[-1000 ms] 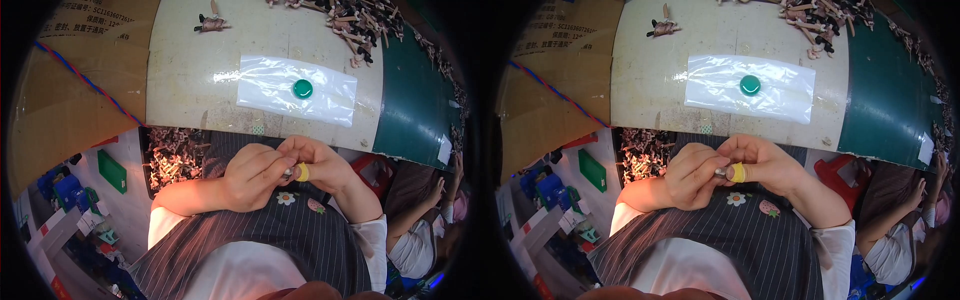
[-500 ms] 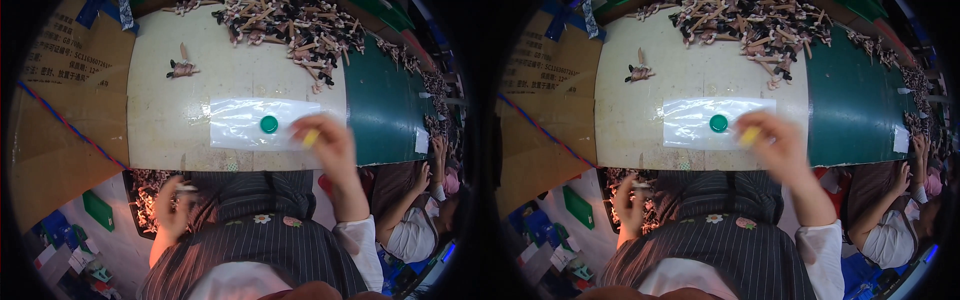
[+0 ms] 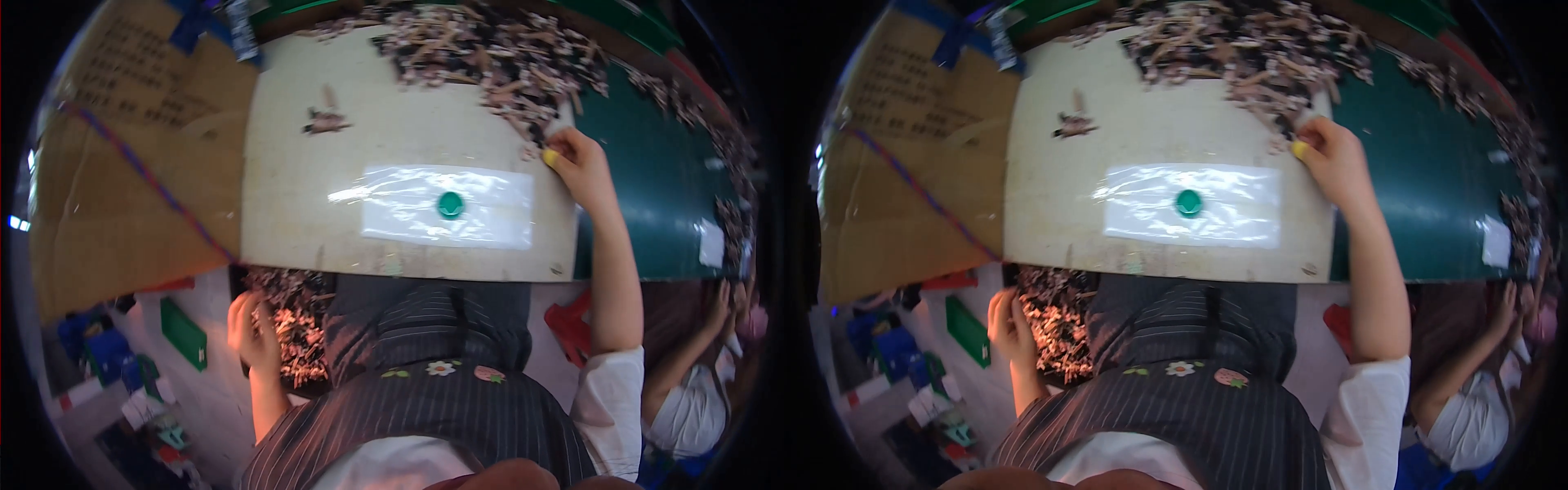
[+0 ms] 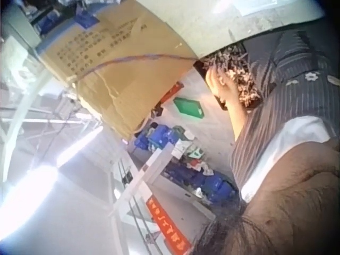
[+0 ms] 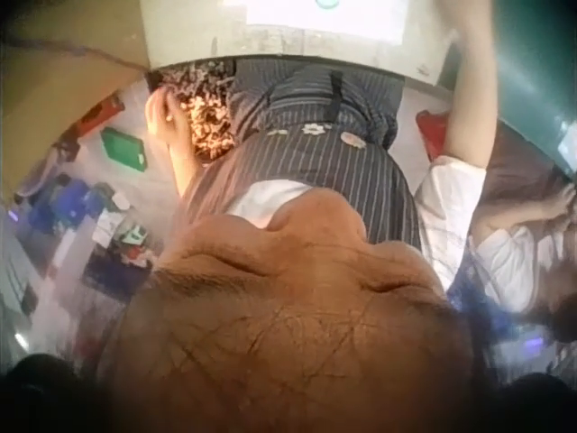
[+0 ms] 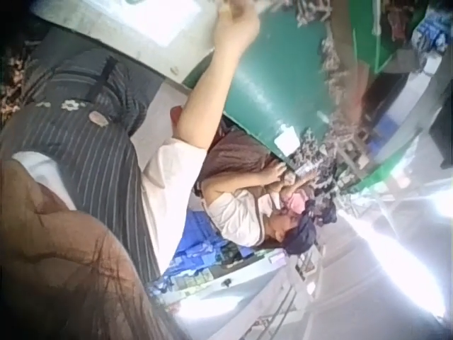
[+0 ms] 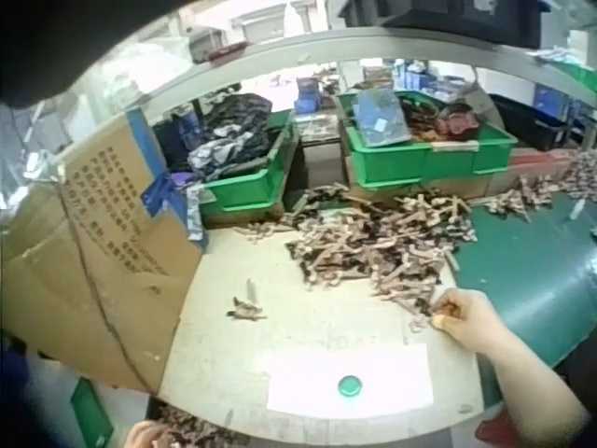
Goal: The person dispenses glue into a cap from a bottle and assembles toy figurines by dipping small parts into the glue and attaching them together by hand.
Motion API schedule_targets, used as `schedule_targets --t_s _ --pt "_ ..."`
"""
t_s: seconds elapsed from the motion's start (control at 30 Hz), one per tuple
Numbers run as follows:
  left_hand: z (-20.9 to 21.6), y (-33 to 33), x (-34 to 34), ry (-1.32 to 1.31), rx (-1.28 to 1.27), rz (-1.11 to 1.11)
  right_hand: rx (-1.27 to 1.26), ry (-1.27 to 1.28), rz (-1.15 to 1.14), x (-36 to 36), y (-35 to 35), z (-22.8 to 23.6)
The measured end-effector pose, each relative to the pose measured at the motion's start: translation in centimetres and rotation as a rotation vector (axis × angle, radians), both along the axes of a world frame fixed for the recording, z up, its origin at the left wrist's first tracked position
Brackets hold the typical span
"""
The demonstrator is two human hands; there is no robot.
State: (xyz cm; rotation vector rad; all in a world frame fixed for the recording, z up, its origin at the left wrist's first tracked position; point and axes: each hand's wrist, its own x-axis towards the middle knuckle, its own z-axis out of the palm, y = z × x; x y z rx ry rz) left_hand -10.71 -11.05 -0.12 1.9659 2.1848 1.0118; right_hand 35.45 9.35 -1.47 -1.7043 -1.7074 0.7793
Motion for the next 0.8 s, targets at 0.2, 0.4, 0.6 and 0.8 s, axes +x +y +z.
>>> schedule_targets --t_s 0.2,0.4,0.6,0.8 --pt "3.5 16.9 7.9 0.129 0.117 -0.452 -0.039 -0.167 -0.090 0.0 -3.3 1.7" --pt "0.5 26.1 6.6 0.658 -0.222 -0.534 0.230 -0.311 -0.136 -1.5 -5.5 1.1" --pt "3.8 22.3 7.8 0.400 -0.199 -0.471 0.201 -0.252 -0.197 -1.7 -6.1 1.2" --pt "3.9 12.3 8.5 -1.029 -0.485 -0.509 0.034 0.503 0.058 -8.0 -8.1 1.6"
